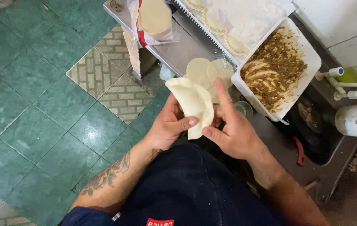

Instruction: Preparing and folding empanadas by filling dough circles with a meat mixture.

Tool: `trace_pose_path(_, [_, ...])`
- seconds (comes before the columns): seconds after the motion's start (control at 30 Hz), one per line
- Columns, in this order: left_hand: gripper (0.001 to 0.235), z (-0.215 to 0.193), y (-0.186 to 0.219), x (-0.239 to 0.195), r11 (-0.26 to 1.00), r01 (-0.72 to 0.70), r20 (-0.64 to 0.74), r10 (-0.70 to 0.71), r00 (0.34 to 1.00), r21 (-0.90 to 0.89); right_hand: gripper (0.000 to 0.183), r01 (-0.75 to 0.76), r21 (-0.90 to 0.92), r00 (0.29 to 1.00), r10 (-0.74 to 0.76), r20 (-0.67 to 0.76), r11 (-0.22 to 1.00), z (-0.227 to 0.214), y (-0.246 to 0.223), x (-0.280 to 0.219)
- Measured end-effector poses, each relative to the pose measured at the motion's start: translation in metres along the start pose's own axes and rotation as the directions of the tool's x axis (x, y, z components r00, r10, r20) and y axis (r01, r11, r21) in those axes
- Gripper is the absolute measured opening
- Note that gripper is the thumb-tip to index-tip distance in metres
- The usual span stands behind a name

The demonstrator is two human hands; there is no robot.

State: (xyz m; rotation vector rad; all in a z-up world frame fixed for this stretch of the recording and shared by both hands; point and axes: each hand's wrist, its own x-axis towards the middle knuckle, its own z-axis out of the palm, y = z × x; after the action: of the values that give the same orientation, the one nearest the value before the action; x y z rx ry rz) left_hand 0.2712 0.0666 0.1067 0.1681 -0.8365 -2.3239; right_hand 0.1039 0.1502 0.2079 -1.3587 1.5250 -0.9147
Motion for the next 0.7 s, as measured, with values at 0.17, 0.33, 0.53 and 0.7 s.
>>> trace_pose_path(0.17, [0.084,0.005,-0.004,-0.002,1.0,-0.004,-0.037,0.003,0.999,-0.02,0.071,0.118,-0.163,0.993,-0.119,0.003,0.979,0.002,0.013,-0.012])
trace_pose_path(0.33, [0.085,0.009,-0.004,-0.004,1.0,0.011,-0.029,-0.011,1.0,-0.009,0.077,0.103,-0.074,0.994,-0.105,-0.02,0.992,0.001,0.0,-0.013])
trace_pose_path(0.53, [0.08,0.025,-0.011,0.002,0.997,-0.079,-0.101,0.08,0.992,0.016,0.071,0.05,-0.147,0.997,-0.06,-0.058,0.988,0.005,0.01,-0.023])
trace_pose_path(0.7, [0.076,0.031,-0.014,0.0,0.988,-0.153,-0.184,0.155,0.971,0.025,0.092,0.108,-0.066,0.983,-0.117,-0.144,0.992,0.015,0.004,-0.024])
